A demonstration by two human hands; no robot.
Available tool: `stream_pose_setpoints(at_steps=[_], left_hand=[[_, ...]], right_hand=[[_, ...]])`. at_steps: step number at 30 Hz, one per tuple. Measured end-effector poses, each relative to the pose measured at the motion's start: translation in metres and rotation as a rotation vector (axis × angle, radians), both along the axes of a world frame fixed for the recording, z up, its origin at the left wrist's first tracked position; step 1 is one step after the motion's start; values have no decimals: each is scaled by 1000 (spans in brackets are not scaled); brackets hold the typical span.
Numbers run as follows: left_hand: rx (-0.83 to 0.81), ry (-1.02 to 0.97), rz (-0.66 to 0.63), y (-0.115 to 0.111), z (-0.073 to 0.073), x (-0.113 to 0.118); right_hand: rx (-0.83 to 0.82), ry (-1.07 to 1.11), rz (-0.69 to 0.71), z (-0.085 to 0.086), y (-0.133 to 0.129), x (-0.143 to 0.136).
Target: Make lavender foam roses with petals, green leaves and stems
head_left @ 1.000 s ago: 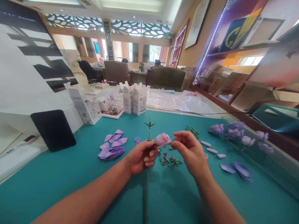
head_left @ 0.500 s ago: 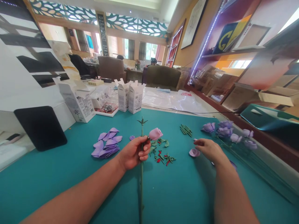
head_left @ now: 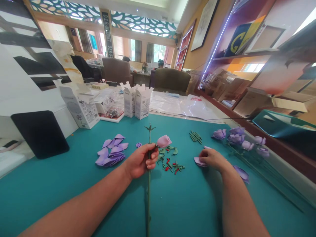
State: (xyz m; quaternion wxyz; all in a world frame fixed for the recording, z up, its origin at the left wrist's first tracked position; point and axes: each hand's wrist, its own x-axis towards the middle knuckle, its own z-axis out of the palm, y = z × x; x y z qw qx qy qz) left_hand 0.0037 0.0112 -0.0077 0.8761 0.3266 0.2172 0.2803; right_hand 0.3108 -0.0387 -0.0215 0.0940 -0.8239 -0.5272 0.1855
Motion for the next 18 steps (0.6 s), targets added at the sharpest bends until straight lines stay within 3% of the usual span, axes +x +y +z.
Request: stream_pose_setpoints(at_steps=[9,14,18], left_hand=[[23,-4,-9,-1,-1,-1],[31,68,-27,-2,-2,1],[54,165,-45,-4,-4,4]], right_hand=[[151,-10,-73,10,-2,-8],[462,296,-46,15,0,-30],[537,489,48,16,4,-61]])
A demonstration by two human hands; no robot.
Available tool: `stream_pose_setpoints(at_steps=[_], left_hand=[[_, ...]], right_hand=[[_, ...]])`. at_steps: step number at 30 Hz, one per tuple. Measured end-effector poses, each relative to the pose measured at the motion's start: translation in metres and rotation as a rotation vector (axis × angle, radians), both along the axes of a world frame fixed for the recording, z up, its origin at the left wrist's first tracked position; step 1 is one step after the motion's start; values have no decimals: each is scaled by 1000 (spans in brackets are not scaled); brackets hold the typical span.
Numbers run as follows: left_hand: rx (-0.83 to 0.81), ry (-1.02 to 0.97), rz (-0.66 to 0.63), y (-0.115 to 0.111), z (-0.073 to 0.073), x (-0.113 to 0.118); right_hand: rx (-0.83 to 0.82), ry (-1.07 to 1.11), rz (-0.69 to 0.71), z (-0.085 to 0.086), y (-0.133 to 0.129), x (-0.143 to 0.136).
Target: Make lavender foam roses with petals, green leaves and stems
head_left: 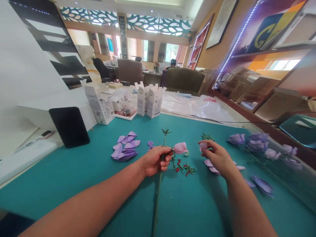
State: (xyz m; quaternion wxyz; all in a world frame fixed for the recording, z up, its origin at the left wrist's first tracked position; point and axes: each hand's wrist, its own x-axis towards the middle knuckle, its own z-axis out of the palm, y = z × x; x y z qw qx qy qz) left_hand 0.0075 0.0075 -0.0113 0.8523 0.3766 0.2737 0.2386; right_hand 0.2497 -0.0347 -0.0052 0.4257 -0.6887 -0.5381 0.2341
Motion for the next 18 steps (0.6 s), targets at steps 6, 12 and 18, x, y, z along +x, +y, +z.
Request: stream_pose_setpoints(at_steps=[6,12,18], left_hand=[[5,58,-31,-3,-3,2],[7,82,-105,-7,-2,4],[37,78,-153,-12,0,4]], right_hand=[[97,140,140,0,1,-27],[150,68,201,11,-5,-33],[176,51,219,16,-11,-38]])
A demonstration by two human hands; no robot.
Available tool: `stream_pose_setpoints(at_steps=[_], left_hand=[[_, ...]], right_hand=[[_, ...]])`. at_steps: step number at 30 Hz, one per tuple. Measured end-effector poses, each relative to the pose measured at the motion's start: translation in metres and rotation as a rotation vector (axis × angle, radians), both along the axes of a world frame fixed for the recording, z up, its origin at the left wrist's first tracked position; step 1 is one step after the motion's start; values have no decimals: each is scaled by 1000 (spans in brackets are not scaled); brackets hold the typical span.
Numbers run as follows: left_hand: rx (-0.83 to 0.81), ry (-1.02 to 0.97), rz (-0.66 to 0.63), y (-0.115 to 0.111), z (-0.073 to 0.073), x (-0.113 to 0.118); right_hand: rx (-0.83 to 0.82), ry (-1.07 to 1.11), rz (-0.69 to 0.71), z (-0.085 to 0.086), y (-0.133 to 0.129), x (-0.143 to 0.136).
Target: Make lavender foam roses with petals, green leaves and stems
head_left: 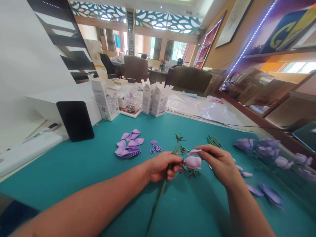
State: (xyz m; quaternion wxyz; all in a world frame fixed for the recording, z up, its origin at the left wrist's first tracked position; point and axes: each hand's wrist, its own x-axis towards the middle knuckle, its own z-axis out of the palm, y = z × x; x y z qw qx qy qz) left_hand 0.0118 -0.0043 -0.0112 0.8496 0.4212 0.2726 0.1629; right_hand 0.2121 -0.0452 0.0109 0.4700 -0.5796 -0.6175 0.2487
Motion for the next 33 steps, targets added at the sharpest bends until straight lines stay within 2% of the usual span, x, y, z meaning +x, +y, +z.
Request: stream_pose_setpoints(at_steps=[3,14,33], left_hand=[[10,-12,-5,0,0,0],[1,-28,-15,-2,4,-1],[13,-28,-7,-2,6,-1]], right_hand=[[-28,29,11,-1,-2,-2],[-50,-116,36,3,-9,3],[-25,-183,32,10,-11,-2]])
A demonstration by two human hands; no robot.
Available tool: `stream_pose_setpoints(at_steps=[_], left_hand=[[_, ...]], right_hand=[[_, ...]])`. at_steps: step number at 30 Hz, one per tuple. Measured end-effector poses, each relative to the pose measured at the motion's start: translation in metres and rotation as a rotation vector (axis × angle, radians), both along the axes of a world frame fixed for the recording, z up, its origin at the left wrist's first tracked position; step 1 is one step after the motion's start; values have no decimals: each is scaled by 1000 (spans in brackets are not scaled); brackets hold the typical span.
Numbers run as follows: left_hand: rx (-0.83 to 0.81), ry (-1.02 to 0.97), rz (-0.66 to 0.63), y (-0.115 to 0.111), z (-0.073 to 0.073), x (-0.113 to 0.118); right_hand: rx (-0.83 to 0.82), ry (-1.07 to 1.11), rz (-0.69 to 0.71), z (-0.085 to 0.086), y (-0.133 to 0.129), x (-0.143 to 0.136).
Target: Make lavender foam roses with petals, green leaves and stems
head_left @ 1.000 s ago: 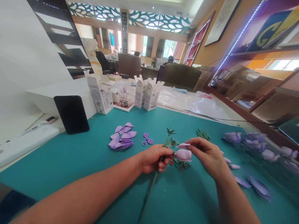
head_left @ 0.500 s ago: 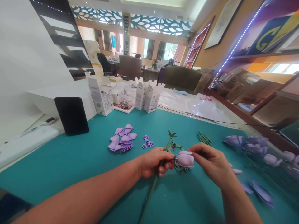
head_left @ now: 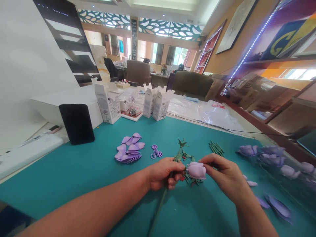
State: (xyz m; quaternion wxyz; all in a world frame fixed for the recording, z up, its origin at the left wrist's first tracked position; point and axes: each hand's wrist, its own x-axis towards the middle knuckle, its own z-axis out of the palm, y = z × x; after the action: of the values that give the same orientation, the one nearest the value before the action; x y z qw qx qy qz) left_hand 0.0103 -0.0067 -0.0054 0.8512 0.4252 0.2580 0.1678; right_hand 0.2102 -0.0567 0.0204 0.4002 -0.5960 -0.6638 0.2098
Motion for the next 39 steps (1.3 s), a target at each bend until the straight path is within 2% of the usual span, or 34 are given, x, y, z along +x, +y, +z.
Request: stream_pose_setpoints(at_steps=[7,22,29,39], left_hand=[[-1,-8,9,-1,2,0],[-19,-31,-39,0,-1,-1],[-72,-145,-95,5,-8,-3],[-81,-246,-154,6,-8,-6]], right_hand=[[-10,-1,3,-3,0,2],[-10,31,-9,2,0,-3],[-3,175,66,6,-5,-4],[89,256,159,11,-9,-13]])
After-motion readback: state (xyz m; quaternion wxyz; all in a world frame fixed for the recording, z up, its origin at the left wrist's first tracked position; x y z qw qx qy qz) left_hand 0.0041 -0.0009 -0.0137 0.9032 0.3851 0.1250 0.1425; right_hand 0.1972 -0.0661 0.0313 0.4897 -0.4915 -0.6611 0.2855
